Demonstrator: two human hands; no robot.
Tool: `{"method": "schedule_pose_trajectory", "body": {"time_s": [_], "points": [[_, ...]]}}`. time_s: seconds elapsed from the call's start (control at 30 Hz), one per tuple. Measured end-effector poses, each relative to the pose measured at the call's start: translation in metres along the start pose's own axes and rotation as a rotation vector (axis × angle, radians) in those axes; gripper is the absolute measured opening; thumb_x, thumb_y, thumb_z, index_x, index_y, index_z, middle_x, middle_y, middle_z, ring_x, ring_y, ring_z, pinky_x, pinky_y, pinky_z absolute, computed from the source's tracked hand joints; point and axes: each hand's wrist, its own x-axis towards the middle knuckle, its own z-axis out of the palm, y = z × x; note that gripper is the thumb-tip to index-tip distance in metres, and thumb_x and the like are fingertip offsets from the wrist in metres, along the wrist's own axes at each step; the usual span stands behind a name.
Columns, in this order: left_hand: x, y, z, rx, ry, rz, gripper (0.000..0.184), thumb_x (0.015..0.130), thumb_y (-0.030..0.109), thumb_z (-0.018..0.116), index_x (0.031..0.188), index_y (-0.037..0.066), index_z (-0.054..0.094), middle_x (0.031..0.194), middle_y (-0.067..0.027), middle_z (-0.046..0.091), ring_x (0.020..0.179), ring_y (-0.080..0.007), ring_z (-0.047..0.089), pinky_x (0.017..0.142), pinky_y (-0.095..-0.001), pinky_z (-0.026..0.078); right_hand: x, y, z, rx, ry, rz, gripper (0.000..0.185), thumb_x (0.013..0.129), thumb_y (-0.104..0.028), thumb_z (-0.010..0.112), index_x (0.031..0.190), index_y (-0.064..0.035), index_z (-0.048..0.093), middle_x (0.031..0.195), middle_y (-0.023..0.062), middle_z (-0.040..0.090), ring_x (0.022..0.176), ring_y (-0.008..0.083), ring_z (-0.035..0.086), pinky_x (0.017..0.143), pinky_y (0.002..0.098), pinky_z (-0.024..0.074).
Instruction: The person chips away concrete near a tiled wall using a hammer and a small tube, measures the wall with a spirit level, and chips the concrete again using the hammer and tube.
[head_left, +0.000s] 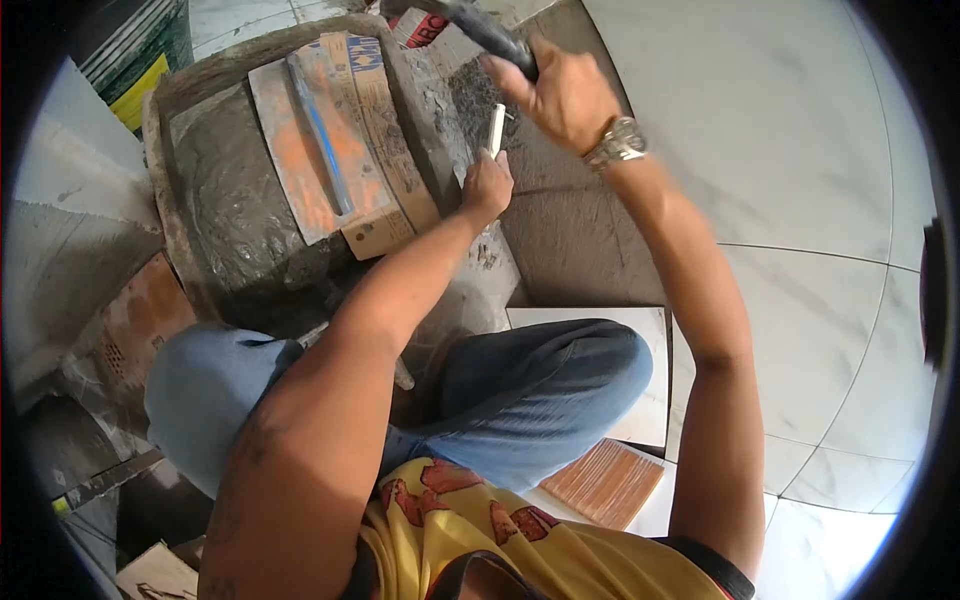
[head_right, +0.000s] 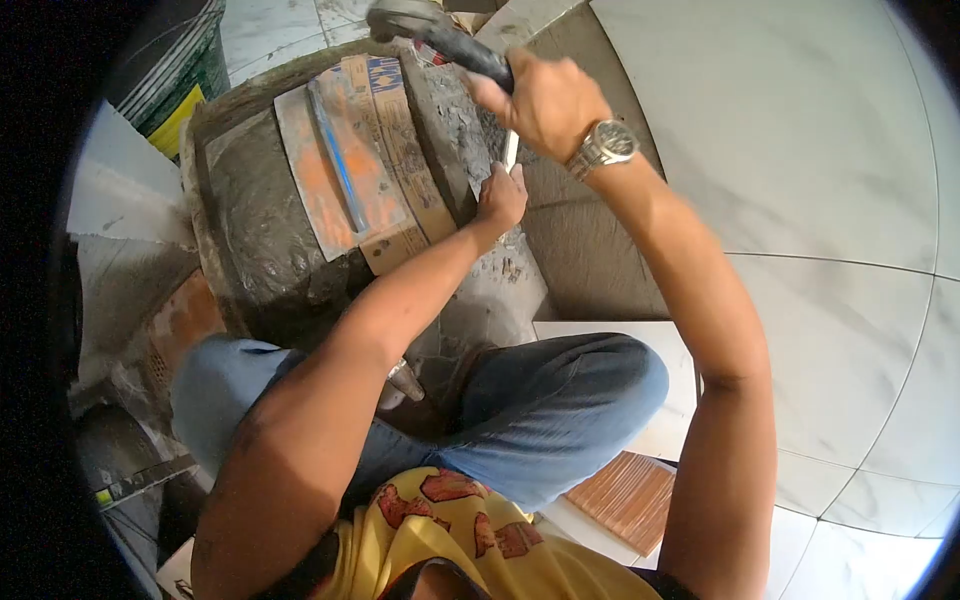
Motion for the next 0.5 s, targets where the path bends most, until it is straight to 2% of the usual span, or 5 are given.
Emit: {"method": "schedule_pose_trajectory", "body": {"time_s": [0.13,0.2,0.3,0.43,0.5], "points": [[0.0,-0.004,0.001,-0.024,-0.021,-0.04,0.041,0.1,0.036,0.048,0.107,-0.004,0.052,0.089,-0.0329,0.065,0.088,-0.0486,0.066,0.077,-0.0534,0.054,-0.021,0.06,0.067,-0.299,-0.368,0.116,0.058,0.094,-0.059,0.053,0.099,-0.0028,0.068,0.078,0.0233,0.069,0.079,0.0402,0.071,0.069,0.0491,0.0569],[0.01,0.001,0.0,-0.025,-0.007,-0.024,0.041,0.1,0.036,0.048,0.107,-0.005,0.051,0.089,-0.0331,0.066,0.089,-0.049,0.066,0.078,-0.0532,0.054,-0.006,0.04,0.05,-0.318,-0.49,0.134,0.059,0.094,-0.057,0.051,0.105,-0.0019,0.069,0.1,0.026,0.069,0.097,0.0412,0.068,0.083,0.05,0.0552],[0.005,-0.012,0.007,-0.013,0.015,0.008,0.042,0.1,0.037,0.047,0.107,-0.005,0.051,0.092,-0.0333,0.065,0.089,-0.0504,0.065,0.078,-0.0545,0.054,-0.001,0.009,0.013,-0.137,-0.355,0.178,0.06,0.094,-0.058,0.052,0.105,-0.002,0.068,0.098,0.027,0.069,0.094,0.0425,0.068,0.08,0.0512,0.055],[0.004,-0.005,0.0,0.011,-0.048,-0.038,0.042,0.1,0.037,0.047,0.111,-0.004,0.05,0.097,-0.0327,0.066,0.091,-0.0498,0.065,0.08,-0.055,0.053,-0.005,-0.007,0.004,0.067,0.074,0.05,0.064,0.093,-0.061,0.054,0.091,0.001,0.068,0.069,0.0233,0.067,0.065,0.0435,0.067,0.062,0.0454,0.0562],[0.001,-0.003,-0.005,-0.019,-0.079,-0.04,0.042,0.1,0.036,0.047,0.114,-0.004,0.05,0.098,-0.0321,0.066,0.092,-0.0493,0.065,0.08,-0.0547,0.053,-0.015,0.036,0.048,-0.089,-0.268,0.183,0.063,0.093,-0.062,0.052,0.101,-0.0012,0.068,0.092,0.0262,0.067,0.088,0.0432,0.067,0.076,0.0485,0.0551]]}}
